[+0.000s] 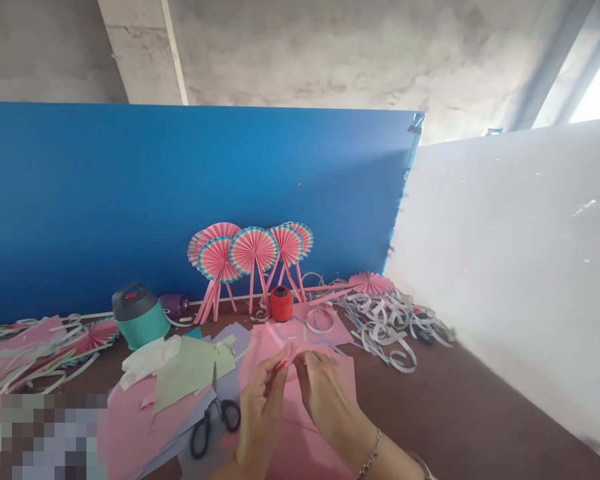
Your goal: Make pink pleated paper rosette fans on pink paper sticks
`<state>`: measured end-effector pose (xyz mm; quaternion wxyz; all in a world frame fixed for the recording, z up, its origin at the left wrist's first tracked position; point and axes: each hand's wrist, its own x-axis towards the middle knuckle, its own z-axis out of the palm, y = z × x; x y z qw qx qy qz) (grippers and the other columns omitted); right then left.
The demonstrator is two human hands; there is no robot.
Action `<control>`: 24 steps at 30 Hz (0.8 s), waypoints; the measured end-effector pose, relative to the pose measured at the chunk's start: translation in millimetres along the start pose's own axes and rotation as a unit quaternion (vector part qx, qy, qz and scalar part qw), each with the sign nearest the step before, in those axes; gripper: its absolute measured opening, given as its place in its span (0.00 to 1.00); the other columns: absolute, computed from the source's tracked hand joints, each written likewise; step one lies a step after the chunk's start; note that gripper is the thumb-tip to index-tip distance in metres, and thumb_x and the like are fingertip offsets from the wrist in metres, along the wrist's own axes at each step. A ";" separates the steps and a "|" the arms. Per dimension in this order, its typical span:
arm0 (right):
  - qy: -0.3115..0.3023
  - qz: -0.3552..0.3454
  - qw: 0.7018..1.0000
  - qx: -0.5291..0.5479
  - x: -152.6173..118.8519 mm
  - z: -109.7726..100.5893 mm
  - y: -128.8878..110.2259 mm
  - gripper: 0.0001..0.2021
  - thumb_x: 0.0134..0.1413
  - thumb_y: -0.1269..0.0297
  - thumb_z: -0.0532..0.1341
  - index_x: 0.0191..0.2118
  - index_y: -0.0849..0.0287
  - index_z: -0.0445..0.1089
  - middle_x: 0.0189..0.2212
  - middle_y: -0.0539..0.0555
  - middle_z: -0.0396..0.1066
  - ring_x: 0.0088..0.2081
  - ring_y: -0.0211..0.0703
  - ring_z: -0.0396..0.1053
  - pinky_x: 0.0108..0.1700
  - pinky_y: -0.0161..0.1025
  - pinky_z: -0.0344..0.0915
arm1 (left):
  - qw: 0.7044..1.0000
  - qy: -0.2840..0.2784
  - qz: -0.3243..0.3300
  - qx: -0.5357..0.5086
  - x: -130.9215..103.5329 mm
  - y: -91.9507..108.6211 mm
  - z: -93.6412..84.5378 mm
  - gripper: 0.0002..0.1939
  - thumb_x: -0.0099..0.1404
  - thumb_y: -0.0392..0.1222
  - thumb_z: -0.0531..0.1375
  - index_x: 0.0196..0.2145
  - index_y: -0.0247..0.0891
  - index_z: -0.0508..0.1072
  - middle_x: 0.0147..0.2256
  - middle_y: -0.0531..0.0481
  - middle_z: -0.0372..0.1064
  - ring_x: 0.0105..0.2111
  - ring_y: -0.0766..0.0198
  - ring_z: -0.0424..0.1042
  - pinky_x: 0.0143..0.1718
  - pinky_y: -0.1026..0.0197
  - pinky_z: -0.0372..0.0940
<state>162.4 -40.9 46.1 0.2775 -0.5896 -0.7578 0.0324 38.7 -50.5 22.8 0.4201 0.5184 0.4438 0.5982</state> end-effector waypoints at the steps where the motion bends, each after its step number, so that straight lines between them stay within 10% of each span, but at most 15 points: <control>1: -0.004 0.000 1.000 -0.008 0.1 -1.4 -0.8 0.14 0.62 0.71 0.48 0.29 0.61 0.68 0.27 0.57 0.74 0.29 0.44 0.71 0.32 0.38 0.56 | 1.000 0.000 0.001 0.004 0.3 -0.4 0.2 0.17 0.61 0.50 0.59 0.44 0.40 0.74 0.47 0.43 0.72 0.48 0.53 0.70 0.50 0.53 0.65; 16: -0.035 0.032 0.995 -0.082 1.0 -8.2 -7.0 0.17 0.65 0.63 0.44 0.34 0.60 0.69 0.25 0.56 0.76 0.26 0.45 0.74 0.24 0.36 0.54 | 0.999 0.008 0.012 0.030 5.6 -3.7 -0.6 0.16 0.62 0.51 0.57 0.43 0.38 0.72 0.45 0.42 0.72 0.47 0.54 0.70 0.49 0.54 0.64; 24: 0.127 0.049 0.989 0.056 18.4 -12.7 35.8 0.16 0.61 0.60 0.49 0.50 0.60 0.62 0.31 0.57 0.73 0.32 0.46 0.72 0.32 0.40 0.65 | 0.996 0.057 0.072 -0.007 21.0 27.0 -16.0 0.15 0.65 0.50 0.54 0.40 0.37 0.71 0.42 0.44 0.73 0.46 0.56 0.70 0.50 0.54 0.64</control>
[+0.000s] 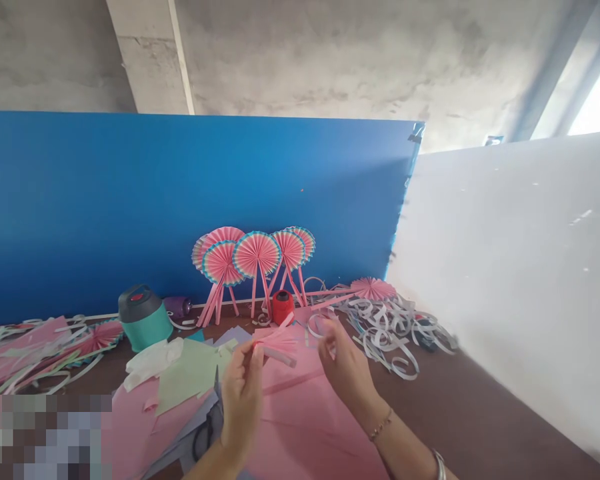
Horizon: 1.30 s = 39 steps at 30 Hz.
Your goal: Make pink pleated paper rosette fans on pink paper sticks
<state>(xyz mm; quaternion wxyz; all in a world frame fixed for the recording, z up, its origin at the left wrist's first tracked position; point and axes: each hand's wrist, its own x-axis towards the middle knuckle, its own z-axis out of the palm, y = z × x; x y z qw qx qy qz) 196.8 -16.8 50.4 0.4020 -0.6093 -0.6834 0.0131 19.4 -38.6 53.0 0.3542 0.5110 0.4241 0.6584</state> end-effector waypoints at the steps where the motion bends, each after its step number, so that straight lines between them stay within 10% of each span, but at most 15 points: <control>1: 0.034 -0.031 0.997 0.056 2.0 -2.9 0.5 0.15 0.62 0.59 0.48 0.49 0.59 0.62 0.37 0.59 0.72 0.38 0.47 0.71 0.36 0.41 0.66 | 1.000 0.002 -0.007 -0.015 3.9 4.4 -0.7 0.16 0.65 0.51 0.54 0.40 0.36 0.71 0.41 0.44 0.73 0.45 0.56 0.71 0.48 0.55 0.65; 8: -0.071 -0.131 0.976 0.161 9.3 -21.0 -41.1 0.36 0.50 0.48 0.61 0.61 0.58 0.53 0.58 0.63 0.57 0.59 0.54 0.55 0.56 0.50 0.59 | 0.996 -0.089 -0.016 0.016 16.9 19.8 -2.9 0.14 0.63 0.49 0.57 0.40 0.37 0.72 0.42 0.44 0.72 0.42 0.58 0.71 0.46 0.57 0.65; 16: -0.210 -0.106 0.956 0.173 50.9 -44.1 -68.5 0.13 0.52 0.53 0.61 0.33 0.59 0.73 0.27 0.50 0.71 0.33 0.40 0.65 0.36 0.37 0.60 | 0.991 -0.115 -0.058 -0.040 37.7 43.8 -6.3 0.16 0.58 0.50 0.61 0.38 0.35 0.75 0.37 0.45 0.75 0.39 0.58 0.72 0.43 0.59 0.65; 39: -0.324 -0.071 0.900 0.281 54.8 -56.4 -48.2 0.22 0.51 0.59 0.62 0.52 0.58 0.66 0.37 0.55 0.74 0.39 0.43 0.71 0.44 0.43 0.67 | 0.973 -0.197 -0.099 0.071 51.3 42.5 -25.5 0.17 0.55 0.54 0.62 0.26 0.36 0.77 0.24 0.48 0.74 0.28 0.61 0.72 0.33 0.62 0.65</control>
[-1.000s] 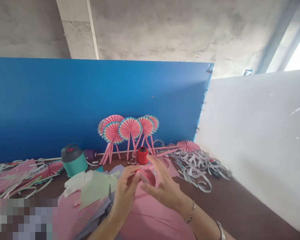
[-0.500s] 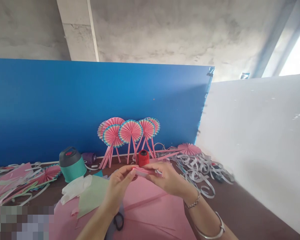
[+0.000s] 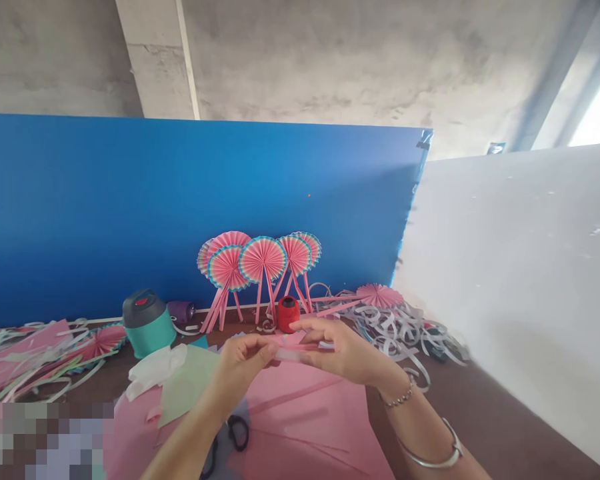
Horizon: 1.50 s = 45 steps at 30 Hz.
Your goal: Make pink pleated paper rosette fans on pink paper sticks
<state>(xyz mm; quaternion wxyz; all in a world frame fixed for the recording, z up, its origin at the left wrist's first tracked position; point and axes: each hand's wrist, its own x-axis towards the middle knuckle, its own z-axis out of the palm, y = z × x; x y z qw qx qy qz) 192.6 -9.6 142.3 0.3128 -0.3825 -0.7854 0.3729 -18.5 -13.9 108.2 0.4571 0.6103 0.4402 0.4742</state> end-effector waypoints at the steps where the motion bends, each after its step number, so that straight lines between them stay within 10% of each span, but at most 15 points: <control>1: -0.005 0.004 1.000 0.021 -0.1 -1.9 1.2 0.23 0.51 0.59 0.63 0.52 0.58 0.65 0.38 0.56 0.74 0.40 0.43 0.71 0.45 0.42 0.67 | 1.000 -0.009 -0.013 -0.022 -0.7 0.7 -0.1 0.17 0.54 0.55 0.62 0.27 0.35 0.77 0.24 0.48 0.74 0.28 0.61 0.73 0.33 0.62 0.65; 10: -0.067 0.015 0.983 0.168 4.2 -7.4 10.7 0.22 0.51 0.57 0.63 0.51 0.60 0.64 0.28 0.50 0.72 0.30 0.36 0.70 0.38 0.38 0.67 | 0.973 -0.062 -0.115 -0.191 -5.1 1.8 4.6 0.18 0.51 0.54 0.67 0.25 0.34 0.75 0.24 0.45 0.76 0.25 0.64 0.73 0.32 0.64 0.65; 25: -0.040 0.037 0.983 0.173 6.0 -4.0 8.2 0.17 0.52 0.58 0.59 0.47 0.59 0.67 0.33 0.53 0.73 0.34 0.39 0.71 0.40 0.40 0.67 | 0.990 -0.044 -0.019 -0.131 -5.7 5.0 5.6 0.18 0.51 0.45 0.67 0.41 0.38 0.76 0.37 0.45 0.77 0.38 0.57 0.75 0.45 0.56 0.66; 28: 0.075 -0.004 0.997 0.015 4.9 1.9 1.8 0.15 0.52 0.61 0.59 0.47 0.57 0.67 0.42 0.56 0.71 0.43 0.44 0.69 0.44 0.44 0.66 | 0.998 0.004 0.031 -0.054 -4.0 2.2 6.6 0.15 0.52 0.44 0.66 0.38 0.38 0.77 0.37 0.44 0.77 0.39 0.55 0.74 0.44 0.56 0.67; 32: 0.244 -0.129 0.932 -0.235 -0.2 18.4 -9.1 0.07 0.54 0.70 0.56 0.38 0.57 0.69 0.38 0.56 0.69 0.44 0.47 0.65 0.48 0.47 0.61 | 0.994 0.051 0.077 0.057 -5.4 1.5 7.6 0.12 0.55 0.44 0.63 0.38 0.41 0.78 0.38 0.46 0.77 0.40 0.55 0.74 0.43 0.57 0.68; 36: 0.179 -0.189 0.938 -0.229 -4.7 34.1 -17.2 0.07 0.57 0.71 0.54 0.35 0.56 0.69 0.32 0.53 0.72 0.37 0.42 0.68 0.42 0.41 0.63 | 0.981 0.059 0.132 0.126 -8.5 3.0 7.7 0.11 0.58 0.42 0.61 0.39 0.45 0.78 0.37 0.49 0.77 0.38 0.56 0.75 0.41 0.59 0.68; 45: 0.114 -0.049 0.985 -0.116 -4.0 29.5 -28.1 0.09 0.58 0.65 0.55 0.30 0.57 0.70 0.26 0.49 0.72 0.29 0.38 0.67 0.32 0.34 0.61 | 0.952 0.020 0.186 0.240 -12.8 7.1 2.6 0.13 0.61 0.41 0.59 0.43 0.50 0.76 0.33 0.52 0.77 0.33 0.59 0.74 0.36 0.63 0.65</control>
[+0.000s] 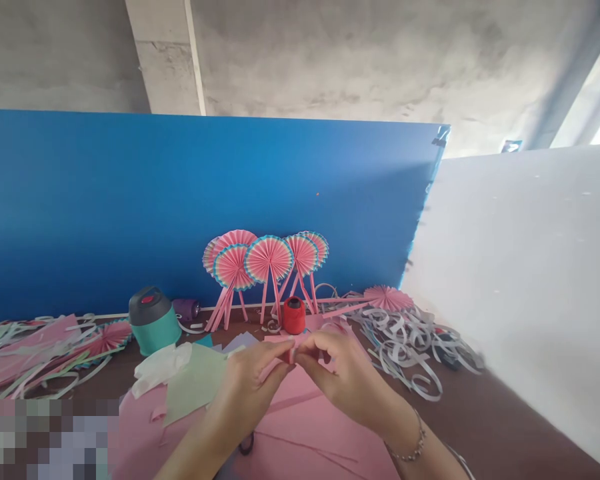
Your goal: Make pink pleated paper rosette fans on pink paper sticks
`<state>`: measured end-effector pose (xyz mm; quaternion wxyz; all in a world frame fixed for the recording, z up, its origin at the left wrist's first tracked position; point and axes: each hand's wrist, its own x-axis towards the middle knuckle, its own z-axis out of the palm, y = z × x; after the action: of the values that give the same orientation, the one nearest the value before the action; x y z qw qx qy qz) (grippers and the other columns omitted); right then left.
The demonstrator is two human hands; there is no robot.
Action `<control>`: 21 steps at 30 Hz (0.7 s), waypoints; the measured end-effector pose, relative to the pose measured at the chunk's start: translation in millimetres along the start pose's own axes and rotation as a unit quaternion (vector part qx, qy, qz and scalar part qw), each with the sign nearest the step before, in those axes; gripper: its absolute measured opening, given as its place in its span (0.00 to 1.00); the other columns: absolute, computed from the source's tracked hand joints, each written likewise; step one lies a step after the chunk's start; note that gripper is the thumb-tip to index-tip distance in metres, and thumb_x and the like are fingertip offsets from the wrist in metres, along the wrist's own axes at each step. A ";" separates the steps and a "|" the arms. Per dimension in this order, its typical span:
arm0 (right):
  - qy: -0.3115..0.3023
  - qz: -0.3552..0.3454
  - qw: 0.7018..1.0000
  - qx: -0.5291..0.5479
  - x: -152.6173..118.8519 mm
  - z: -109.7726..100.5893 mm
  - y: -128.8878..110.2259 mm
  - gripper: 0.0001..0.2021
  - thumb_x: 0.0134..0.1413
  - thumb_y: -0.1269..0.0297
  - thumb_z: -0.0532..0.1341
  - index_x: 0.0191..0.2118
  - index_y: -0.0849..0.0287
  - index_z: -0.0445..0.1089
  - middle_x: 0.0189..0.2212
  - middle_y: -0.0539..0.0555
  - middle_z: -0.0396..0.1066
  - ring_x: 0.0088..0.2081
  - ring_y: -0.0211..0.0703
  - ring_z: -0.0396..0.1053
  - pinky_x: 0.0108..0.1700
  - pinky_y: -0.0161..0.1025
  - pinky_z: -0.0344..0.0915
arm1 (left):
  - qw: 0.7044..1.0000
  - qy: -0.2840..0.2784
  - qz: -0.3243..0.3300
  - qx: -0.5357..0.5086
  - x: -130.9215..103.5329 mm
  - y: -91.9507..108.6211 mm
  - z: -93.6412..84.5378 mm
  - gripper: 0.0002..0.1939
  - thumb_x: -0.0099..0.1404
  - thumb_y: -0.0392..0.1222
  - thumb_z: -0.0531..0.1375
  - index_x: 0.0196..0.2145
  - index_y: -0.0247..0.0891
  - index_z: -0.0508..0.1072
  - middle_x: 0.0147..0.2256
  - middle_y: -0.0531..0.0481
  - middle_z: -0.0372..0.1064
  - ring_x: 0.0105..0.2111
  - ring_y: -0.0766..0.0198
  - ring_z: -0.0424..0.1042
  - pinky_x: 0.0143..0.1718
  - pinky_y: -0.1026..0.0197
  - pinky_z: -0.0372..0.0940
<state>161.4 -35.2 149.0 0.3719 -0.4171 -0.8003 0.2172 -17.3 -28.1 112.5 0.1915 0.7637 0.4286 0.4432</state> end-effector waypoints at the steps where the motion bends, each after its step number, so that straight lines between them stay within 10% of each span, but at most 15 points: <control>1: -0.008 0.009 1.000 0.009 -0.1 -1.4 -0.6 0.09 0.58 0.64 0.55 0.29 0.57 0.70 0.25 0.49 0.72 0.28 0.37 0.67 0.31 0.34 0.61 | 1.000 -0.007 0.005 0.002 -0.4 0.8 -0.5 0.13 0.61 0.41 0.59 0.44 0.51 0.76 0.33 0.52 0.76 0.32 0.60 0.74 0.35 0.63 0.65; 21: -0.080 0.085 0.988 0.098 2.5 -5.4 7.6 0.08 0.55 0.64 0.57 0.27 0.60 0.69 0.24 0.48 0.69 0.26 0.33 0.60 0.28 0.31 0.57 | 0.998 -0.054 0.006 0.037 -1.8 8.0 -2.0 0.08 0.64 0.39 0.56 0.39 0.46 0.75 0.33 0.56 0.74 0.33 0.66 0.72 0.36 0.66 0.63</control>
<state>168.5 -28.7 148.4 0.3262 -0.4265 -0.7638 0.3582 -15.5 -34.3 118.0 0.1832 0.7957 0.4292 0.3861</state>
